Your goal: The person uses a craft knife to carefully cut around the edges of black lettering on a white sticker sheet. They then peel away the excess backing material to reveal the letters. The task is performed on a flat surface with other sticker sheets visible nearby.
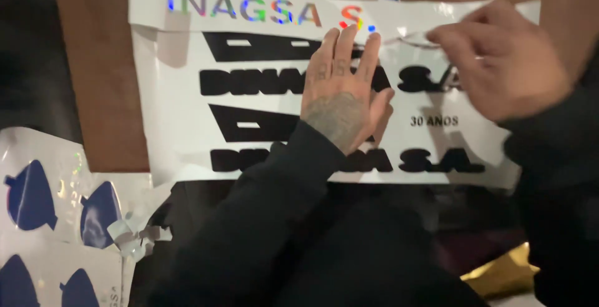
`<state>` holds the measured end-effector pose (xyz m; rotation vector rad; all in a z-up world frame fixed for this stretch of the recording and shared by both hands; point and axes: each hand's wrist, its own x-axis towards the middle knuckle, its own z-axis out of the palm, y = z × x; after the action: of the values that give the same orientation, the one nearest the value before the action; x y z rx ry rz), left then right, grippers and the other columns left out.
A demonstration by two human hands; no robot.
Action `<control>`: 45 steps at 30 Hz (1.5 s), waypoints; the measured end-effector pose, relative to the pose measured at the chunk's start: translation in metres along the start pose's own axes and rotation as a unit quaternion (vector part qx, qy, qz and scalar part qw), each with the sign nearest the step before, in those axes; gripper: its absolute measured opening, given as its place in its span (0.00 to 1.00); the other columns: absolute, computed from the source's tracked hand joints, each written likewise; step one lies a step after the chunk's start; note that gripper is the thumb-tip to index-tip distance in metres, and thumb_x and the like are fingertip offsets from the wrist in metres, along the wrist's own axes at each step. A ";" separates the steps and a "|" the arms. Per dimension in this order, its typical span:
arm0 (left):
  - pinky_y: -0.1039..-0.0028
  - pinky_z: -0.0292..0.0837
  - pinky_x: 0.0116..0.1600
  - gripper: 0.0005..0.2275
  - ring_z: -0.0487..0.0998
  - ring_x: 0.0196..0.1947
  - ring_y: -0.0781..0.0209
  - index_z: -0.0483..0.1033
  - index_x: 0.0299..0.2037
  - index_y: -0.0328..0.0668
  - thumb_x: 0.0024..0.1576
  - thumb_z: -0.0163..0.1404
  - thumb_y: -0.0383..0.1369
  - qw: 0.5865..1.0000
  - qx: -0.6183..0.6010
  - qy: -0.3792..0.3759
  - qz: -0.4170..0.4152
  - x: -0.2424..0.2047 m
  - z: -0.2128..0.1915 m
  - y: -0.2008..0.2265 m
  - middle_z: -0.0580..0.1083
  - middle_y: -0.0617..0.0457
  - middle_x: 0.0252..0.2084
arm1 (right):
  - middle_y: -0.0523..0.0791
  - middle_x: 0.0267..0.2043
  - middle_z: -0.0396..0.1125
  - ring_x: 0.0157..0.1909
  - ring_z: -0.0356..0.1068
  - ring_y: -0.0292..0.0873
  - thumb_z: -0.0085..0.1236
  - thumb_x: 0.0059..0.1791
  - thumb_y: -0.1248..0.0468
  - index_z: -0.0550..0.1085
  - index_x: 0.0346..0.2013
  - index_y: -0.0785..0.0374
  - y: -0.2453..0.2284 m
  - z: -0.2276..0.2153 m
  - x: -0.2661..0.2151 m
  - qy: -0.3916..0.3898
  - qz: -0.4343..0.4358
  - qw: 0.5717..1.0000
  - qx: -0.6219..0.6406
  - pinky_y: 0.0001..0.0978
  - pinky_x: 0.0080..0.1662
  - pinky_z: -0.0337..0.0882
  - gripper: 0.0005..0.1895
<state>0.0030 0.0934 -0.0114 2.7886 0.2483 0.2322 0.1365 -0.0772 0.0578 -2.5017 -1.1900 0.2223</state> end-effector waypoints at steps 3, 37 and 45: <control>0.53 0.52 0.72 0.32 0.55 0.72 0.35 0.58 0.70 0.45 0.58 0.52 0.50 1.000 -0.019 0.007 -0.003 0.000 0.000 -0.004 0.57 0.36 0.70 | 0.51 0.40 0.66 0.32 0.63 0.49 0.62 0.57 0.67 0.83 0.50 0.65 -0.003 0.023 0.039 0.033 -0.089 0.995 0.003 0.38 0.35 0.63 0.08; 0.51 0.43 0.79 0.34 0.46 0.76 0.40 0.57 0.72 0.47 0.61 0.54 0.54 0.999 -0.034 0.002 -0.040 -0.004 0.019 -0.004 0.50 0.41 0.74 | 0.53 0.47 0.69 0.41 0.67 0.49 0.77 0.56 0.68 0.83 0.42 0.70 0.014 0.056 0.063 0.070 -0.160 0.982 -0.069 0.37 0.41 0.69 0.08; 0.51 0.43 0.79 0.33 0.46 0.76 0.39 0.57 0.72 0.47 0.62 0.53 0.54 0.999 -0.030 0.000 -0.035 -0.003 0.020 -0.005 0.50 0.41 0.74 | 0.52 0.46 0.68 0.42 0.66 0.48 0.77 0.57 0.67 0.84 0.42 0.69 0.017 0.060 0.062 0.078 -0.156 0.981 -0.080 0.36 0.41 0.68 0.08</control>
<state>0.0027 0.0911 -0.0326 2.7155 0.3322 0.2184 0.1702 -0.0242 -0.0038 -2.3654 -1.5625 -0.1534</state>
